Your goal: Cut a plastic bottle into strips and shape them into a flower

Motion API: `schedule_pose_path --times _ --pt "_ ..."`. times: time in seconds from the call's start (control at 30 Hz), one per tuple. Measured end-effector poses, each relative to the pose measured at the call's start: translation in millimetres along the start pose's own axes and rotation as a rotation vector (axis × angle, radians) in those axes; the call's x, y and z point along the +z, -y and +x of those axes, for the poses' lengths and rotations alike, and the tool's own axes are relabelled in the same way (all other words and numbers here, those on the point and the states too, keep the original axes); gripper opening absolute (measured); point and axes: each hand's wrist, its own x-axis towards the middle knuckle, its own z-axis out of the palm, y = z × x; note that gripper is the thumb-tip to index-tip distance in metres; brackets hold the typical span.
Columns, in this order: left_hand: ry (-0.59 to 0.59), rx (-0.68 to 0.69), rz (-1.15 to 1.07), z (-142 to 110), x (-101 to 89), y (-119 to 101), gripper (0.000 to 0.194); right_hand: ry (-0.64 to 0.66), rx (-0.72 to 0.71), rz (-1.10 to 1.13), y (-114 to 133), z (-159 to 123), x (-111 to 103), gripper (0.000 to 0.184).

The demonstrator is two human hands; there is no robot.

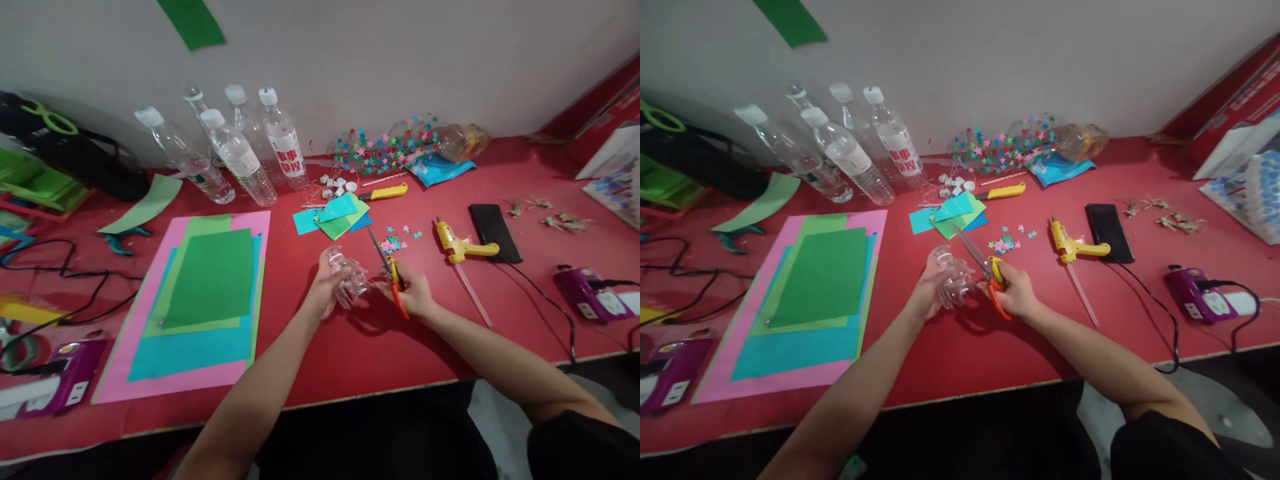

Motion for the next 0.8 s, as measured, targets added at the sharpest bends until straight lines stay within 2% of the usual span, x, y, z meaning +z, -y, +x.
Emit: schedule_pose_path --times 0.13,0.27,0.37,0.5,0.63,0.8 --pt "-0.037 0.073 0.019 -2.7 3.8 6.2 0.072 0.046 -0.099 -0.04 0.9 -3.3 11.9 0.036" --pt "-0.07 0.137 0.144 -3.6 5.8 8.5 0.069 0.051 -0.202 -0.108 0.1 -2.8 15.2 0.034" --pt "-0.052 0.148 0.189 -3.0 5.0 7.9 0.066 0.022 -0.243 -0.171 -3.2 -2.1 11.8 0.031" --pt "0.063 0.155 0.089 -1.6 4.0 7.6 0.06 -0.027 -0.272 -0.245 -9.0 1.0 7.6 0.029" --pt "0.029 0.115 0.034 2.7 7.1 9.0 0.041 -0.048 -0.341 -0.295 -12.3 3.3 6.7 0.028" --pt "0.032 0.103 0.063 6.7 12.9 7.2 0.05 -0.105 -0.435 -0.327 -15.0 2.4 7.6 0.024"
